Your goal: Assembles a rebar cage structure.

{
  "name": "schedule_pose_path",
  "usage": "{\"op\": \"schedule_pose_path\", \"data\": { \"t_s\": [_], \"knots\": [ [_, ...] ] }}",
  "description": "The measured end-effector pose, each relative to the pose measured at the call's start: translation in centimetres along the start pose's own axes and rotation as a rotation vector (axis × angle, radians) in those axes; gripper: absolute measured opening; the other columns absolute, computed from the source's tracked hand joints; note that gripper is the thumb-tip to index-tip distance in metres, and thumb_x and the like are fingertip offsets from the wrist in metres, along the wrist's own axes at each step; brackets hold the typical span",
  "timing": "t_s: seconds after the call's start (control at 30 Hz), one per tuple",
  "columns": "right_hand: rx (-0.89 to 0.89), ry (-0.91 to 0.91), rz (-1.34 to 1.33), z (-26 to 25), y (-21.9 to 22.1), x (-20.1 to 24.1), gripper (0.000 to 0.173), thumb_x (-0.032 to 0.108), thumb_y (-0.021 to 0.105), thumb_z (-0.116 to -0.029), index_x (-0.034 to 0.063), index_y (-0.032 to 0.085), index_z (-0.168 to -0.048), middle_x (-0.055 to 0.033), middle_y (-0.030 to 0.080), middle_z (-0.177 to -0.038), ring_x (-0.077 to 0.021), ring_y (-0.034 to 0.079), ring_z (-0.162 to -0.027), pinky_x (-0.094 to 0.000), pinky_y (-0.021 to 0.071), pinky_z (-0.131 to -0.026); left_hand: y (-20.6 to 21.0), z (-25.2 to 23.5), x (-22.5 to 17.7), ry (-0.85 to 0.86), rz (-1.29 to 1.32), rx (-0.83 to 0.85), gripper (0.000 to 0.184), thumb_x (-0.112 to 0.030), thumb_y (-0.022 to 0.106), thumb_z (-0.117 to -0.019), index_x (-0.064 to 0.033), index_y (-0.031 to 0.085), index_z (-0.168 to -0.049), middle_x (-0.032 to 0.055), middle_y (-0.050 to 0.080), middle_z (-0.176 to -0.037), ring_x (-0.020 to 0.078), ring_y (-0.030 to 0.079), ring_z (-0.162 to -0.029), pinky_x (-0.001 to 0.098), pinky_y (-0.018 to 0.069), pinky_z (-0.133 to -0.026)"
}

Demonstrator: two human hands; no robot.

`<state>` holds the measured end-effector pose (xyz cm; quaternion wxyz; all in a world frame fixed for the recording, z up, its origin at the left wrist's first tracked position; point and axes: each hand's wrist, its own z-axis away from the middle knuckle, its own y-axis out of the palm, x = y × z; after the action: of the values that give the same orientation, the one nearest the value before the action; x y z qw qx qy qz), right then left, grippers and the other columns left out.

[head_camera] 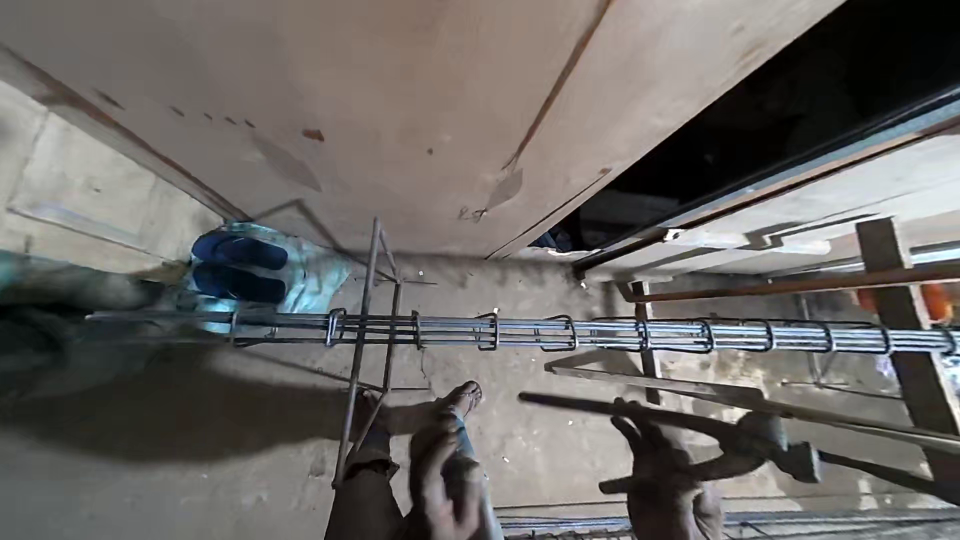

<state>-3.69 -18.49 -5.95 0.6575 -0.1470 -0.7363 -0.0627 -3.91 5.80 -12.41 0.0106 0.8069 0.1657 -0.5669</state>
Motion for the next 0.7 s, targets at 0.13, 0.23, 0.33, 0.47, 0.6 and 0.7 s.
{"op": "schedule_pose_path", "data": {
  "t_s": [0.13,0.23,0.33,0.47,0.6,0.7],
  "knots": [
    [0.265,0.148,-0.149,3.5,5.0,2.7,0.048,0.056,0.045,-0.1050,0.0211,0.070,-0.129,-0.0085,0.064,-0.141,-0.0305,0.057,-0.134,-0.0502,0.0449,-0.115,-0.8,-3.6,-3.3,-0.054,0.156,0.361,0.054,-0.043,0.042,-0.1084,-0.0067,0.046,-0.149,0.0142,0.054,-0.149,0.0235,0.051,-0.139,0.0451,0.0406,-0.118],
    [0.247,0.396,-0.171,6.4,9.7,4.4,0.046,0.052,0.053,-0.1027,0.0207,0.067,-0.133,0.0006,0.068,-0.134,-0.0144,0.066,-0.120,-0.0365,0.0552,-0.104,-2.2,-2.7,-4.4,-0.147,0.257,0.509,0.058,-0.037,0.033,-0.1109,0.0070,0.050,-0.145,0.0199,0.060,-0.141,0.0228,0.056,-0.132,0.0419,0.0381,-0.118],
    [0.376,0.569,-0.125,8.8,10.3,4.3,0.054,0.037,0.064,-0.1011,0.0100,0.050,-0.145,-0.0019,0.064,-0.130,-0.0122,0.066,-0.110,-0.0345,0.0576,-0.097,-4.7,-0.9,-4.5,-0.325,0.380,0.610,0.053,-0.028,0.037,-0.1111,0.0136,0.048,-0.142,0.0256,0.060,-0.139,0.0233,0.057,-0.131,0.0402,0.0395,-0.116],
    [0.254,0.911,-0.030,9.2,11.2,5.5,0.036,0.011,0.064,-0.0942,0.0048,0.053,-0.128,-0.0104,0.071,-0.101,-0.0214,0.072,-0.082,-0.0390,0.0629,-0.073,-6.9,2.0,-0.1,-0.635,0.452,0.580,0.053,-0.029,0.031,-0.1123,0.0083,0.052,-0.143,0.0177,0.062,-0.140,0.0184,0.058,-0.131,0.0369,0.0444,-0.115],
    [0.289,1.058,0.121,7.3,9.7,3.8,0.051,0.015,0.070,-0.0858,0.0045,0.058,-0.134,-0.0131,0.069,-0.099,-0.0250,0.071,-0.085,-0.0438,0.0620,-0.077,-5.8,2.3,8.6,-1.201,0.264,0.132,0.042,-0.024,0.035,-0.1125,0.0049,0.062,-0.124,0.0152,0.071,-0.109,0.0196,0.067,-0.095,0.0376,0.0550,-0.087],
    [0.519,0.742,0.669,5.8,9.0,1.1,0.044,0.023,0.073,-0.0877,0.0125,0.069,-0.130,-0.0015,0.072,-0.093,-0.0131,0.066,-0.078,-0.0345,0.0565,-0.069,-4.7,0.4,14.7,-1.307,0.158,0.070,0.043,-0.024,0.033,-0.1129,0.0063,0.055,-0.134,0.0216,0.065,-0.125,0.0275,0.064,-0.110,0.0435,0.0525,-0.097]
  ]
}}
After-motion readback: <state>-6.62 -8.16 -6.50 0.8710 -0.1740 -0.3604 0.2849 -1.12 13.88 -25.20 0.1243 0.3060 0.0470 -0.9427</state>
